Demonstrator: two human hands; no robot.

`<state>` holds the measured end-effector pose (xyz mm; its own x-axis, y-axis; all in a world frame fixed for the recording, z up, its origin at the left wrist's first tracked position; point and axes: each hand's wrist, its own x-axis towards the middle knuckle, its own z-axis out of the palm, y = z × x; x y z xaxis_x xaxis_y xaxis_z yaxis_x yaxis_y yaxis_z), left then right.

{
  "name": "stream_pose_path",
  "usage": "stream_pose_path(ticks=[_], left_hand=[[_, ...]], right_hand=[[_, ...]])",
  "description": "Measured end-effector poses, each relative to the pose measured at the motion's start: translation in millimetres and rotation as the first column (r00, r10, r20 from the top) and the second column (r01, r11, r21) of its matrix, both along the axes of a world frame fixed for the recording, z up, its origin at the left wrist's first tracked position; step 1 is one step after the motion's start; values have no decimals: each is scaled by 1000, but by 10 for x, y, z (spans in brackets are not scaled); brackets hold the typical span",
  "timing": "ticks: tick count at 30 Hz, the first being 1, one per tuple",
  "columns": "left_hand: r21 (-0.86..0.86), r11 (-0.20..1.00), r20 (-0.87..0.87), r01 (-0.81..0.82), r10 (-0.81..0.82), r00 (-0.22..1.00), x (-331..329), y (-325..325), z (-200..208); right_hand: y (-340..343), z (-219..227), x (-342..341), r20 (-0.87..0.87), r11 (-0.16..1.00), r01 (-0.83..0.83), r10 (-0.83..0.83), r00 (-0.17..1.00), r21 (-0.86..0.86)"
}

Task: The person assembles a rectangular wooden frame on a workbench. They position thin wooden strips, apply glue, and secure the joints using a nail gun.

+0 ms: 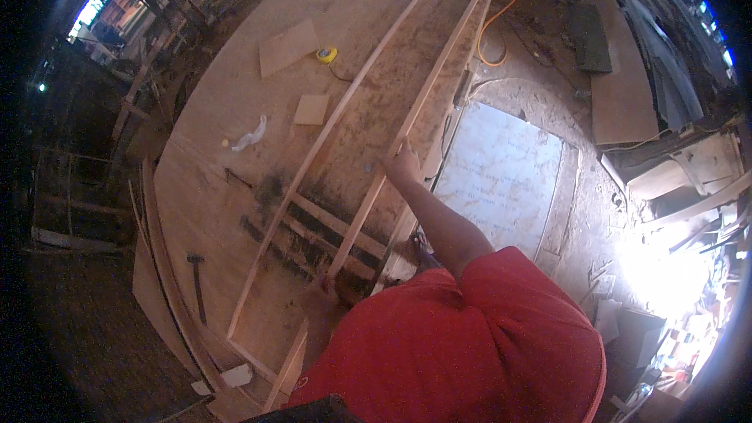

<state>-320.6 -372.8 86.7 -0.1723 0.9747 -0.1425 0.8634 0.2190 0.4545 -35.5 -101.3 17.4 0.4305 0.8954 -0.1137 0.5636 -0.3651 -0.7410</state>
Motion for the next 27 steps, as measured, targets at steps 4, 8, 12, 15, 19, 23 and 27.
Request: stream_pose_path(ticks=[4,8,12,15,19,23,27], left_hand=[[30,1000,-29,6,-5,1000,-43,-40,-173],[-19,999,-50,36,-37,998,-83,-27,-259],[2,999,-71,53,-53,996,-139,-56,-435],[24,998,-54,54,-52,997,-86,-31,-325],[21,1000,-38,22,-21,999,-73,-24,-292],[108,991,71,-73,66,995,1,9,-283],[340,939,-43,-49,67,997,61,19,-474]], right_hand=[[6,-17,-30,-38,1000,2,-2,999,-12],[22,-137,-43,-18,998,54,-54,998,20],[17,-131,-69,-61,999,44,-44,997,12],[-50,13,-46,-165,1000,11,-14,986,-16],[-256,336,-29,-263,999,36,-33,964,6],[-600,242,402,-185,994,91,-100,978,-55],[-1112,-104,1003,-60,988,148,-151,987,-54]])
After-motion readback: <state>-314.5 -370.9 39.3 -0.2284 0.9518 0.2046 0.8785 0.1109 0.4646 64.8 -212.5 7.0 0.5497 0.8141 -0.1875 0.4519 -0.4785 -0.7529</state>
